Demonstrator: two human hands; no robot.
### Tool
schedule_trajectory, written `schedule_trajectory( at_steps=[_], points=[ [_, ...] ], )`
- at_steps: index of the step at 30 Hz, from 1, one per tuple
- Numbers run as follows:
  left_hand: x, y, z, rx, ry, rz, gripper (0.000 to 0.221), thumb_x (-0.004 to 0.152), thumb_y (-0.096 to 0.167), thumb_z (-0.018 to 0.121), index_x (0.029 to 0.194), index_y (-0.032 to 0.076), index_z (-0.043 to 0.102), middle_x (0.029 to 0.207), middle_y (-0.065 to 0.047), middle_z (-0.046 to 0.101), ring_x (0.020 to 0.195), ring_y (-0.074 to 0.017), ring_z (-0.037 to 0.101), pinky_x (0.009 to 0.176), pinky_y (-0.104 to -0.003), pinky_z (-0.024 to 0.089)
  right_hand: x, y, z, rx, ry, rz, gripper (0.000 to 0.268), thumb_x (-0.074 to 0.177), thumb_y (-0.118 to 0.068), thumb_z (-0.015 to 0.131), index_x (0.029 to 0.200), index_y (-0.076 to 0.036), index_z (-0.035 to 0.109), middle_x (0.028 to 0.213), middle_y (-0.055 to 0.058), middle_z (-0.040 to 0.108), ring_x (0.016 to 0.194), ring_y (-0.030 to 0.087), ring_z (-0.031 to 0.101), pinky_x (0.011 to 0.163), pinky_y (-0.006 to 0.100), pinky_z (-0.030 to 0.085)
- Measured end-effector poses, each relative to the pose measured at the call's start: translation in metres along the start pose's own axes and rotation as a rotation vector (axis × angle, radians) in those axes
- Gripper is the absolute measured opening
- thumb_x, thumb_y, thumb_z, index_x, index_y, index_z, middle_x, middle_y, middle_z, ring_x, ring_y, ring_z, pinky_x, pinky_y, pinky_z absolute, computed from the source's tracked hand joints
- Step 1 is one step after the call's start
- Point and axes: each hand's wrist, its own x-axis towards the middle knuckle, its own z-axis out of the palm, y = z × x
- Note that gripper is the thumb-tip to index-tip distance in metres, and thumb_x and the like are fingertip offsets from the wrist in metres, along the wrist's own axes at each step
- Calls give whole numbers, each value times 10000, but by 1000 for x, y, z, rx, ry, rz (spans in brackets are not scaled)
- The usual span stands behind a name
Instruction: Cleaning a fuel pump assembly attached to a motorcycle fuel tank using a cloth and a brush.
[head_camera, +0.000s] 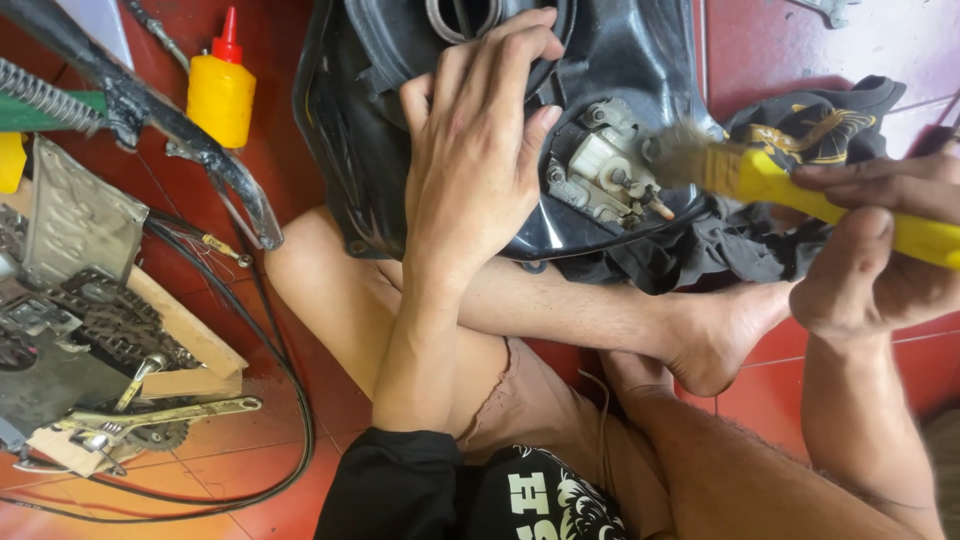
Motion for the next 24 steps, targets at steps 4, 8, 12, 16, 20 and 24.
schedule_trajectory(
  at_steps=[4,8,12,16,20,24],
  points=[
    [1,3,-3,19,-3,-6,447,910,27,781,1270,127,535,1419,53,584,1244,-186,598,1046,-402,335,6,-5,12,51,-83,22,77,1118,46,503,1175,90,477,1111,248,574,1058,421,739,834,381,612],
    [1,3,-4,15,17,7,486,903,28,799,1288,123,518,1373,58,603,1226,-187,603,1030,-401,348,-6,7,-3,40,-3,188,231,1220,-69,339,1218,133,452,1180,300,589,787,291,555,724,345,505],
    [-1,2,-4,4,31,24,483,916,30,790,1288,135,501,1321,37,618,1191,-212,594,1011,-411,356,6,5,12,250,-49,218,200,1215,-187,446,1281,-3,400,1284,286,570,1020,352,629,858,426,620],
    [0,2,-4,12,28,29,484,930,45,780,1306,136,490,1310,48,621,1185,-203,591,1007,-412,350,-5,26,-7,254,17,325,172,1217,-160,416,1194,-6,487,1163,147,520,977,268,667,761,311,568],
    [0,3,-5,6,23,26,486,903,26,795,1276,132,502,1321,35,612,1196,-208,591,1006,-407,347,6,28,8,362,-14,265,153,1222,-210,437,1265,-63,441,1216,146,570,1019,266,680,761,318,612],
    [0,3,-5,9,21,20,486,923,47,786,1300,134,491,1310,40,618,1192,-206,588,1009,-407,346,-14,32,-22,301,98,482,202,1210,-246,433,1166,-76,532,1109,110,616,877,190,660,723,231,584]
  ],
)
